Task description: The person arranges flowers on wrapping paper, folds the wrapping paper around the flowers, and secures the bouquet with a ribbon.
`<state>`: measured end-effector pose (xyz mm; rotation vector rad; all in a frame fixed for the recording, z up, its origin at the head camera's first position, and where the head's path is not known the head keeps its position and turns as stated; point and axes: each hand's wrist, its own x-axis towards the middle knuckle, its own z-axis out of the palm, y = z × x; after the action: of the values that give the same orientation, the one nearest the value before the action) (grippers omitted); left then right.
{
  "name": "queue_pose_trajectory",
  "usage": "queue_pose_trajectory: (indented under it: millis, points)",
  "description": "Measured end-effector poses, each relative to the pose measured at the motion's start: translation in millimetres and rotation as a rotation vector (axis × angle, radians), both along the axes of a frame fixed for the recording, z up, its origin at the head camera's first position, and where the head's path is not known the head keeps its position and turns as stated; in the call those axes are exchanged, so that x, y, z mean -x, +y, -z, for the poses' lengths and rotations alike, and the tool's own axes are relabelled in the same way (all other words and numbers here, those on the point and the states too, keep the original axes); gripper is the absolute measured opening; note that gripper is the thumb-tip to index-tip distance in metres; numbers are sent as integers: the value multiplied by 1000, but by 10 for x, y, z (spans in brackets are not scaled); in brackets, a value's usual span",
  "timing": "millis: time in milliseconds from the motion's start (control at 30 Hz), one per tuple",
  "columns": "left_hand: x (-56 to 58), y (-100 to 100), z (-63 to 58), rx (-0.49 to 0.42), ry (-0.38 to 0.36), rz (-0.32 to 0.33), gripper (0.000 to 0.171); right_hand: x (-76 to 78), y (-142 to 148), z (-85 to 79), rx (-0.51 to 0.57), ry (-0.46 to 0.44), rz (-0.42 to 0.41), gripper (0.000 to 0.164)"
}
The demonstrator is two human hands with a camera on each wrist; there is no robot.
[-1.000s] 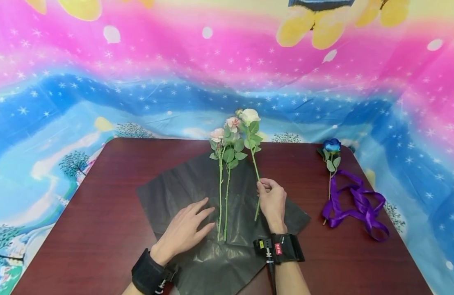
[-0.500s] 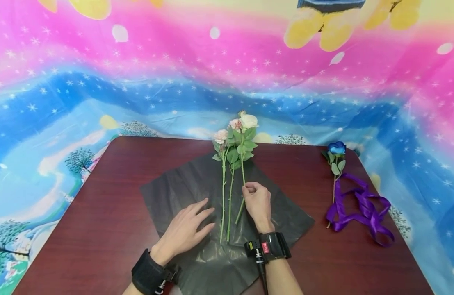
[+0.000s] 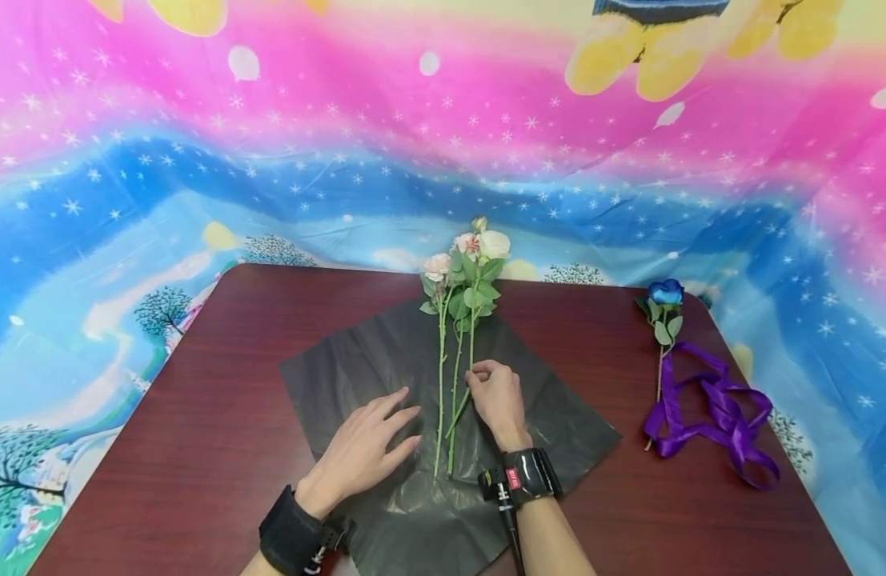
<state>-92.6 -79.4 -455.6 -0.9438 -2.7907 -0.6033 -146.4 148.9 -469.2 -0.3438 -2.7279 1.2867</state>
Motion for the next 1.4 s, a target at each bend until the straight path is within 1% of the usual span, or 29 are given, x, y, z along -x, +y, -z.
queue_pose_trajectory:
  millis: [200,300,500,667,833,1067,1233,1400]
  points:
    - [0,0,14,-3,-14,-3,41,-9,-5,39,-56,-14,-46,12]
    - [4,-3,18,-6,-16,-4,41,-13,-5,46,-87,-29,-74,14]
    - [6,-7,33,-12,-17,-6,40,-13,-7,41,-153,-60,-88,17]
    - [2,-5,45,-9,-21,-5,40,-17,-7,33,-163,-63,-105,20]
    - [5,-5,48,-7,-31,-5,40,-23,9,34,-166,-56,-120,26]
    - [3,5,41,-9,-37,-1,40,-54,42,21,-165,-51,-113,33]
    - [-1,11,31,-8,-30,4,40,-86,59,-18,-171,-38,-99,29]
    - [10,16,17,-11,-3,9,40,-128,101,-79,-185,-64,-75,27]
